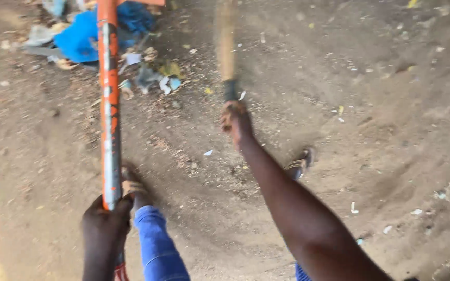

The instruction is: The person is cleaning a dirt floor by sweeping debris into piles with a hand broom and then using a shovel to transfer the debris into a red bucket.

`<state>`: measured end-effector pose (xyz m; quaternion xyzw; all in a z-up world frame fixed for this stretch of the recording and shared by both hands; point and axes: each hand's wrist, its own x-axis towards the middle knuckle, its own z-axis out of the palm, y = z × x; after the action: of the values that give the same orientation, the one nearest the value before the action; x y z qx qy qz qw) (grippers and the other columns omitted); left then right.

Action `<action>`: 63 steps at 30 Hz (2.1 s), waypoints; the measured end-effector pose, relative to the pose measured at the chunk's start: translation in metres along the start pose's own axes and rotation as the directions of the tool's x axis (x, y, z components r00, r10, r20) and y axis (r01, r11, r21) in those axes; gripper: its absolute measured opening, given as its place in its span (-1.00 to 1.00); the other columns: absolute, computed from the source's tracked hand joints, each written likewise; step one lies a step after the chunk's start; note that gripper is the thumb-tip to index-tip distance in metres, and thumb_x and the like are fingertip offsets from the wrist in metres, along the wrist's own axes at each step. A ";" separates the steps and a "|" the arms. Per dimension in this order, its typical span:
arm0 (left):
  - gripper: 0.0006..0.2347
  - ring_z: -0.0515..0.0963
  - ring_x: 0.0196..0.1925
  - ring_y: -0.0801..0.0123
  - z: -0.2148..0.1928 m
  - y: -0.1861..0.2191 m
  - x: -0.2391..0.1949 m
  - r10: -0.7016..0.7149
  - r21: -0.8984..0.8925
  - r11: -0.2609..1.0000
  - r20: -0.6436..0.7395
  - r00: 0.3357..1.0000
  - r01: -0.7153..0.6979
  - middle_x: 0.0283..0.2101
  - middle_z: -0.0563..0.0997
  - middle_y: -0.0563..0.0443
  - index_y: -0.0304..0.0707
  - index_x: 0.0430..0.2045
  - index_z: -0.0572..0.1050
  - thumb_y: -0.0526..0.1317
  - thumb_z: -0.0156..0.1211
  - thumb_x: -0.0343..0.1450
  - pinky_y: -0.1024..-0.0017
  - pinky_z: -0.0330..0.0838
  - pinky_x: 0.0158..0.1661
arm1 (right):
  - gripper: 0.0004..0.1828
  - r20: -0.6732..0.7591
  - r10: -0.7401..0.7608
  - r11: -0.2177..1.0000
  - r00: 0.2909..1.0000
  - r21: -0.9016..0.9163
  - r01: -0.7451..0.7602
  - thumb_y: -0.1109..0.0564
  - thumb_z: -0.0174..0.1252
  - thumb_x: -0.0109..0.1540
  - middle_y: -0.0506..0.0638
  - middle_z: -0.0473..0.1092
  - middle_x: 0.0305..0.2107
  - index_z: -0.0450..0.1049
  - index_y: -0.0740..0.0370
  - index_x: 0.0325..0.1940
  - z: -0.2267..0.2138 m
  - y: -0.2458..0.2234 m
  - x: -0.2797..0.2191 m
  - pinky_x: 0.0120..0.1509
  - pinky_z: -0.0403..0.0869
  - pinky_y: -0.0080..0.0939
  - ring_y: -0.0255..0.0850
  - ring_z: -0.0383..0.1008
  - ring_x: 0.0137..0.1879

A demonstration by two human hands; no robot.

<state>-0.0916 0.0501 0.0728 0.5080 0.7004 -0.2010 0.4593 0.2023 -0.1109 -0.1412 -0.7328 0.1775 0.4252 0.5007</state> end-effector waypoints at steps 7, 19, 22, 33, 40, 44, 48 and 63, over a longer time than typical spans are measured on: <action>-0.67 0.49 -0.55 0.09 -0.033 -0.033 0.016 0.006 0.173 0.985 -0.039 0.999 0.001 -0.65 0.56 -0.17 -0.29 -0.59 0.47 0.03 0.17 0.38 0.13 0.31 -0.41 | -0.77 0.125 0.257 0.827 0.958 -0.542 -0.151 0.06 -0.10 0.44 -0.12 0.26 -0.63 0.41 0.08 -0.24 0.066 -0.044 -0.062 -0.56 0.21 -0.29 -0.32 0.20 -0.60; -0.65 0.51 -0.36 -0.18 -0.075 -0.059 0.020 -0.011 0.257 0.966 -0.087 0.996 0.033 -0.48 0.58 -0.32 -0.32 -0.49 0.49 0.07 0.13 0.35 0.04 0.30 -0.32 | -0.77 0.120 0.218 0.975 0.968 -0.066 -0.212 -0.03 0.06 0.35 -0.04 0.36 -0.52 0.39 0.15 -0.05 0.129 0.050 -0.121 -0.59 0.19 -0.25 -0.26 0.21 -0.58; -0.59 0.60 -0.26 -0.29 -0.080 -0.091 0.024 0.018 0.244 0.970 -0.062 0.998 -0.002 -0.39 0.65 -0.42 -0.28 -0.39 0.58 0.15 0.15 0.34 0.01 0.35 -0.25 | -0.52 0.149 0.065 0.977 0.987 0.191 -0.093 -0.10 0.32 0.12 -0.04 0.26 -0.43 0.28 -0.03 0.01 0.092 0.113 -0.128 -0.65 0.19 -0.27 -0.26 0.31 -0.50; -0.63 0.44 -0.51 0.02 -0.096 -0.109 0.019 -0.042 0.129 0.990 -0.128 0.991 0.059 -0.60 0.50 -0.22 -0.32 -0.60 0.45 0.07 0.19 0.37 0.13 0.25 -0.40 | -0.59 0.060 0.063 0.994 0.996 -0.097 -0.057 -0.09 0.24 0.18 -0.03 0.31 -0.49 0.40 0.07 0.03 0.069 0.086 -0.114 -0.67 0.21 -0.26 -0.25 0.31 -0.60; -0.65 0.54 -0.56 0.09 -0.110 -0.121 0.025 -0.100 0.126 0.985 -0.124 0.987 0.115 -0.63 0.60 -0.13 -0.26 -0.59 0.52 0.07 0.20 0.40 0.15 0.31 -0.45 | -0.75 -0.135 0.386 0.922 0.912 0.076 -0.379 -0.02 0.12 0.36 -0.06 0.25 -0.60 0.37 0.19 -0.26 0.062 0.064 -0.106 -0.62 -0.03 -0.35 -0.40 0.09 -0.65; -0.63 0.49 -0.55 0.03 -0.113 -0.124 0.030 -0.053 0.091 0.994 -0.140 0.989 0.066 -0.64 0.54 -0.17 -0.33 -0.60 0.46 0.05 0.19 0.41 0.11 0.27 -0.44 | -0.56 0.188 0.114 0.922 0.975 -0.384 -0.034 0.03 0.09 0.32 -0.01 0.44 -0.42 0.41 0.22 0.26 0.048 0.040 -0.153 -0.66 0.24 -0.34 -0.35 0.28 -0.59; -0.66 0.53 -0.55 0.04 -0.123 -0.135 0.027 -0.117 0.095 0.987 -0.132 0.984 0.130 -0.63 0.59 -0.15 -0.29 -0.59 0.50 0.05 0.19 0.38 0.14 0.31 -0.43 | -0.34 0.278 0.087 0.550 0.957 -0.814 0.186 -0.18 0.14 0.25 0.06 0.50 -0.18 0.19 -0.01 0.38 -0.043 0.058 -0.170 -0.41 0.35 -0.12 -0.09 0.45 -0.34; -0.68 0.65 -0.27 -0.17 -0.098 -0.122 0.093 0.123 -0.048 0.990 -0.165 0.979 -0.133 -0.52 0.57 -0.29 -0.39 -0.31 0.60 -0.04 0.30 0.31 0.06 0.45 -0.21 | -0.59 0.606 0.046 -0.738 0.794 -0.516 0.436 -0.01 0.09 0.31 0.17 0.54 -0.17 0.51 0.03 0.24 0.023 -0.088 -0.072 -0.11 0.58 0.09 0.16 0.66 -0.12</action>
<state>-0.2493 0.1231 0.0203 0.5530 0.7067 -0.1084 0.4277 0.2109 -0.0644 -0.0353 -0.6831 -0.5979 0.2543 -0.3335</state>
